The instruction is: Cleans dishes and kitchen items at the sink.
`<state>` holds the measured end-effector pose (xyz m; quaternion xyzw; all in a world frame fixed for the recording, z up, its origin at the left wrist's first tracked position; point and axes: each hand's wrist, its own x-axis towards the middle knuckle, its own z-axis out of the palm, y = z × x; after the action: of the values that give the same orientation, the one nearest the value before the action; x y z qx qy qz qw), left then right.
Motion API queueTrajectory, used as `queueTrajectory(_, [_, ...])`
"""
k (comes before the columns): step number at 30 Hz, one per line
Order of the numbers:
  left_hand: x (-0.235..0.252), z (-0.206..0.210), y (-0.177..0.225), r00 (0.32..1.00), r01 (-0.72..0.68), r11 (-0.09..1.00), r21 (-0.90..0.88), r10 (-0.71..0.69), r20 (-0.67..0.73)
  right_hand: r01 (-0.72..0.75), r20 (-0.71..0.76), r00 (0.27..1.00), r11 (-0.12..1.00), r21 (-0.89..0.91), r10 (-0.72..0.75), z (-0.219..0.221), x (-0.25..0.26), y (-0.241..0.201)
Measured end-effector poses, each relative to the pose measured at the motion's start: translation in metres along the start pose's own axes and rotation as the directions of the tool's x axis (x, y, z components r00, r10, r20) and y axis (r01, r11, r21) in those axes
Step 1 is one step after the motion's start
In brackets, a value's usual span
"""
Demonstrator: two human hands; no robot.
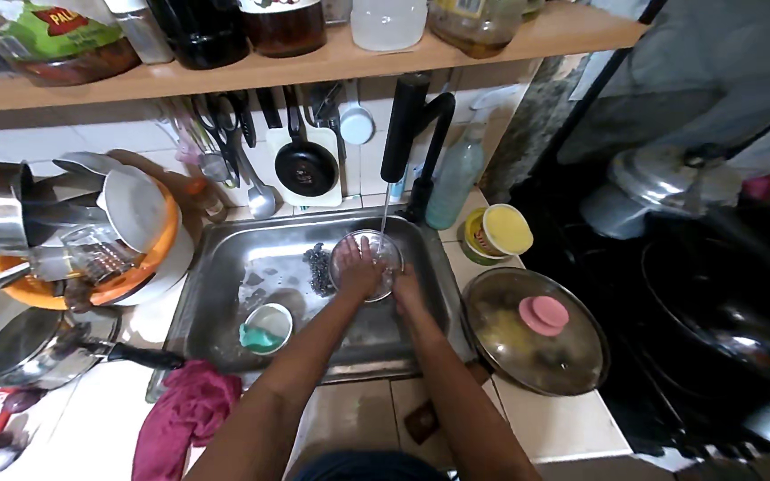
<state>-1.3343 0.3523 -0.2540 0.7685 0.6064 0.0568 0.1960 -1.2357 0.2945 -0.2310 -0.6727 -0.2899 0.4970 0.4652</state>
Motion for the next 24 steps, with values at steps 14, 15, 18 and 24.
queueTrajectory(14, [-0.009,-0.012,-0.039,0.97,-0.199,0.952,0.231,0.158,0.186,0.103,0.007,0.995,0.979,-0.178,-0.103,-0.018,0.015,0.002])
queueTrajectory(15, [-0.008,-0.01,-0.034,0.981,-0.164,0.964,0.211,0.136,0.14,0.067,0.046,0.997,0.985,-0.157,-0.061,-0.012,0.012,0.002])
queueTrajectory(18, [-0.009,0.001,-0.021,0.968,-0.239,0.97,0.039,0.235,0.094,-0.03,0.107,0.994,0.999,-0.031,0.033,0.008,0.003,0.001])
queueTrajectory(24, [-0.028,-0.001,-0.038,0.69,-0.643,0.762,-0.079,0.62,0.374,0.074,0.019,0.997,0.997,0.017,-0.074,-0.011,0.014,0.001])
